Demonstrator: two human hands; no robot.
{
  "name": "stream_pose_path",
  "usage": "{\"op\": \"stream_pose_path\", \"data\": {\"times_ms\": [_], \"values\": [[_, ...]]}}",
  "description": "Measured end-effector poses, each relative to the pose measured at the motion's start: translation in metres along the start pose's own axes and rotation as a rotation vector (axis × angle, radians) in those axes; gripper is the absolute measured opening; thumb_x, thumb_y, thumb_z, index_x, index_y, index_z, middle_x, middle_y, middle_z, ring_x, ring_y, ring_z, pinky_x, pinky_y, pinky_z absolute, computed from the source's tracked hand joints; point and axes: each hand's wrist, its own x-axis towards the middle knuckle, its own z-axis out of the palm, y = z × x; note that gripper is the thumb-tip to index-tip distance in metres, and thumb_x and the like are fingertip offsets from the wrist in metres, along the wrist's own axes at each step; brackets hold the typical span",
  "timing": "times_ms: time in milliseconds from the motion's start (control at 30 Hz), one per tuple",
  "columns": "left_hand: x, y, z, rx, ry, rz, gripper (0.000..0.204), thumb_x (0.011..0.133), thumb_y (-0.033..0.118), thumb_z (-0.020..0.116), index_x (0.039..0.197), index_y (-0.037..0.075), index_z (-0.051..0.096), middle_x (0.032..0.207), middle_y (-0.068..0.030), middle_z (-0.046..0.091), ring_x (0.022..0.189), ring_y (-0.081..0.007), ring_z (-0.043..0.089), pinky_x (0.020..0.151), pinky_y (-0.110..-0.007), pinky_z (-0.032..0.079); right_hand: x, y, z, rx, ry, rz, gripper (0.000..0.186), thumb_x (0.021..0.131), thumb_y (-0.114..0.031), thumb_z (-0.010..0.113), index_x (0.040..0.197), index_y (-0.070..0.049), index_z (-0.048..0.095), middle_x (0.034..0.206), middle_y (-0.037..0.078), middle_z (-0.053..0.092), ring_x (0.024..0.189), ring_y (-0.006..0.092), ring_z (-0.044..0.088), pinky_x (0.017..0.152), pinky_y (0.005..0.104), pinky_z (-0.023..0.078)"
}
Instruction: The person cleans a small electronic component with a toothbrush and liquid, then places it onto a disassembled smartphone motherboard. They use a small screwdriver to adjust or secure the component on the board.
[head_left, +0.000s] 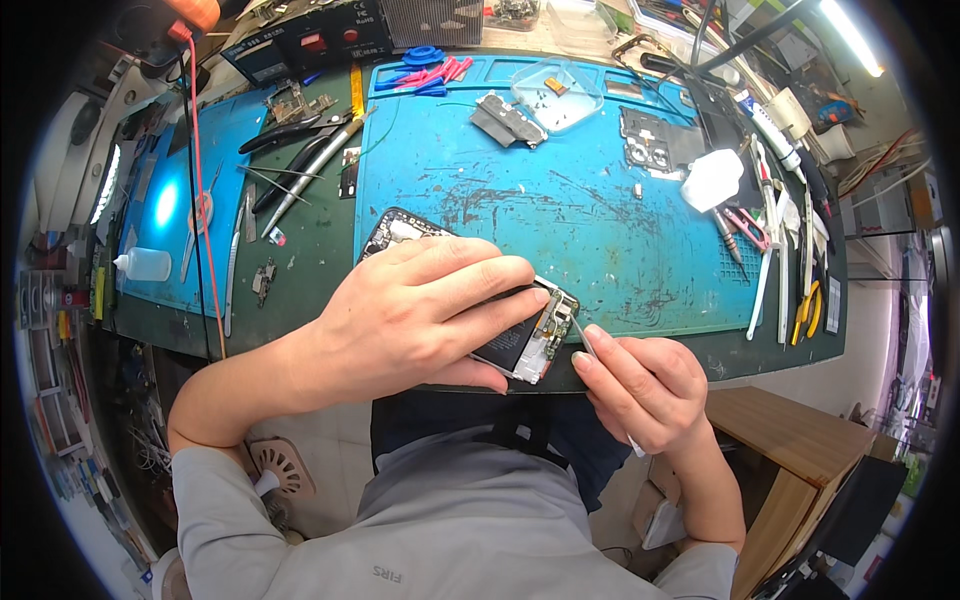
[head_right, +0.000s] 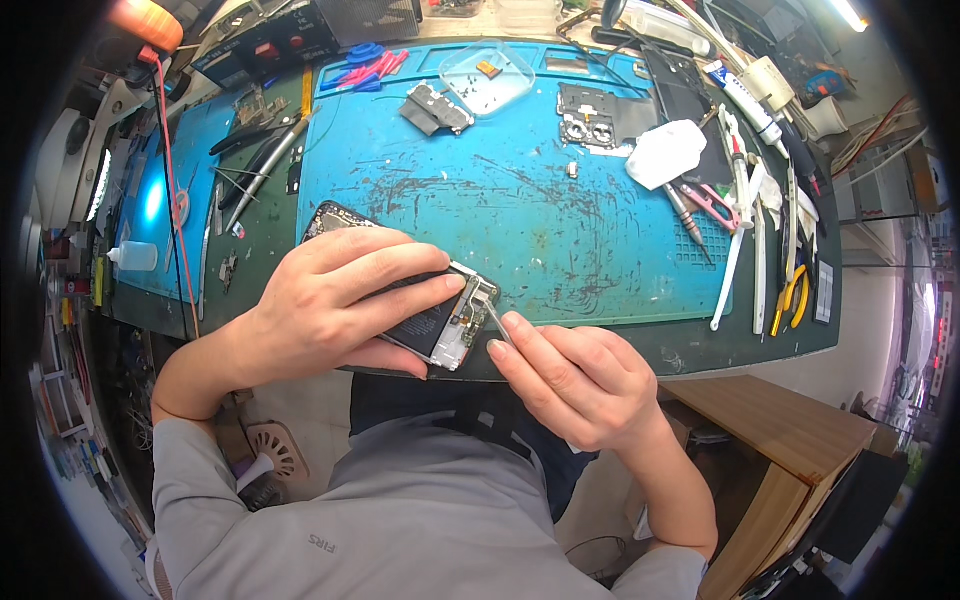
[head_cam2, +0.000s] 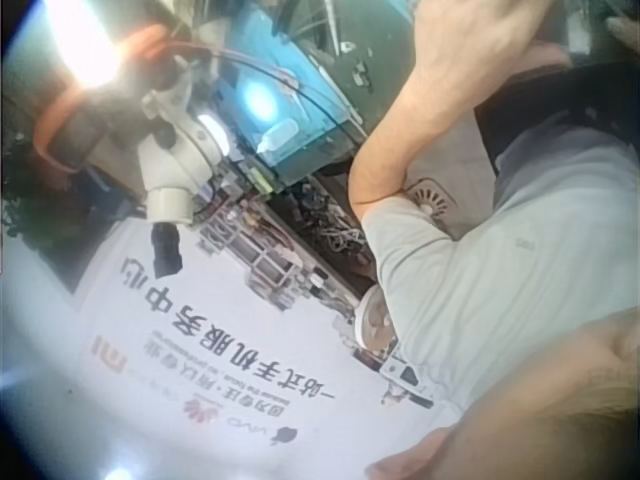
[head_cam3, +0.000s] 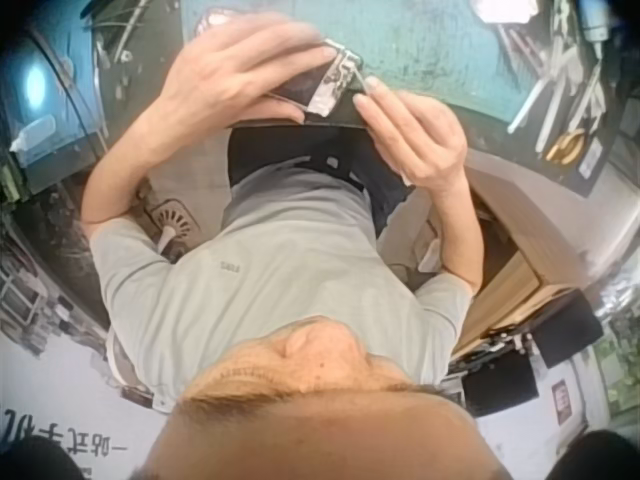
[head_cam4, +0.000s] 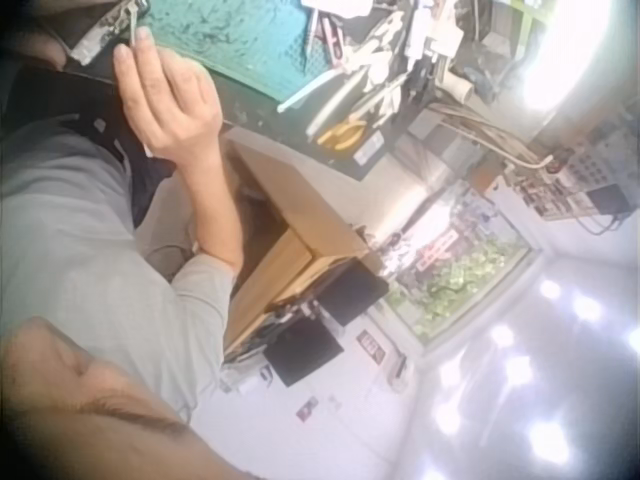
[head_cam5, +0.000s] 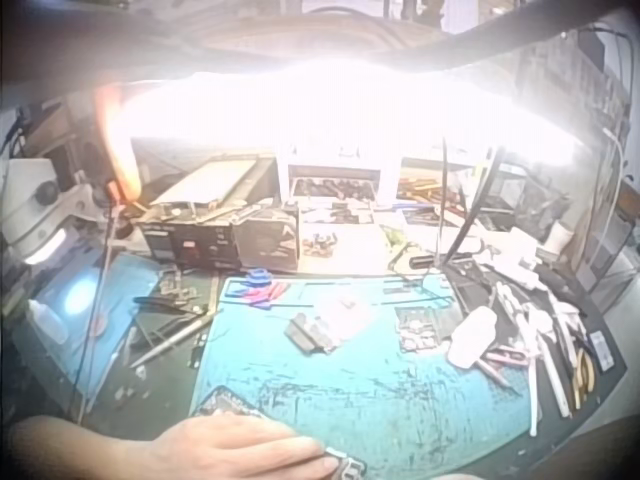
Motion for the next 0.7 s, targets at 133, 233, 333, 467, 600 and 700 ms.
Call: {"op": "stream_pose_path", "data": {"times_ms": [133, 233, 333, 467, 600, 700], "values": [[0.000, 0.000, 0.000, 0.005, -0.003, 0.002, 0.072, 0.080, 0.053, 0.081, 0.136, 0.007, 0.075, 0.134, -0.0075, 0.070, 0.118, -0.0264, 0.070, 0.103, -0.042, 0.061, 0.001, 0.000, -0.001, -0.005, -0.013, 0.002, 0.025, 0.089, -0.005, 0.079, 0.113, -0.009, 0.084, 0.125, 0.008, 0.082, 0.095, 0.0152, 0.072, 0.074, 0.0274, 0.060], [-0.001, 0.000, 0.001, -0.002, 0.005, -0.001, 0.072, 0.080, 0.053, 0.081, 0.136, 0.007, 0.075, 0.134, -0.0075, 0.070, 0.117, -0.0264, 0.071, 0.102, -0.041, 0.061, 0.000, 0.001, -0.001, -0.021, -0.021, -0.015, 0.024, 0.091, -0.006, 0.079, 0.113, -0.009, 0.084, 0.125, 0.008, 0.082, 0.096, 0.0153, 0.072, 0.076, 0.0278, 0.060], [-0.001, -0.001, 0.001, -0.005, 0.010, 0.001, 0.072, 0.079, 0.053, 0.081, 0.136, 0.007, 0.075, 0.134, -0.0076, 0.070, 0.117, -0.0263, 0.071, 0.102, -0.041, 0.062, 0.000, -0.002, -0.002, -0.026, -0.030, -0.005, 0.022, 0.093, -0.008, 0.079, 0.115, -0.009, 0.084, 0.126, 0.008, 0.082, 0.097, 0.0155, 0.073, 0.077, 0.0283, 0.060], [0.000, -0.001, 0.001, -0.004, 0.012, 0.005, 0.073, 0.079, 0.053, 0.081, 0.135, 0.007, 0.075, 0.134, -0.0076, 0.070, 0.117, -0.0262, 0.071, 0.102, -0.041, 0.062, -0.001, -0.002, -0.003, -0.037, -0.037, -0.010, 0.021, 0.096, -0.011, 0.080, 0.117, -0.008, 0.083, 0.127, 0.008, 0.082, 0.100, 0.0159, 0.073, 0.078, 0.0291, 0.060], [0.000, 0.001, 0.000, -0.001, 0.016, -0.001, 0.073, 0.079, 0.053, 0.082, 0.135, 0.007, 0.075, 0.135, -0.0080, 0.070, 0.117, -0.0267, 0.071, 0.102, -0.041, 0.062, 0.000, 0.000, -0.006, 0.043, -0.044, -0.005, 0.022, 0.097, -0.010, 0.078, 0.117, -0.004, 0.082, 0.124, 0.013, 0.081, 0.097, 0.0204, 0.076, 0.078, 0.0326, 0.062], [0.000, -0.001, -0.002, -0.053, -0.006, -0.016, 0.074, 0.078, 0.053, 0.083, 0.135, 0.007, 0.075, 0.136, -0.0085, 0.070, 0.118, -0.0281, 0.071, 0.103, -0.042, 0.061, -0.002, 0.002, -0.013, 0.235, 0.036, 0.108, 0.024, 0.095, -0.007, 0.078, 0.118, 0.000, 0.081, 0.117, 0.018, 0.081, 0.092, 0.0261, 0.078, 0.075, 0.0372, 0.064]]}}
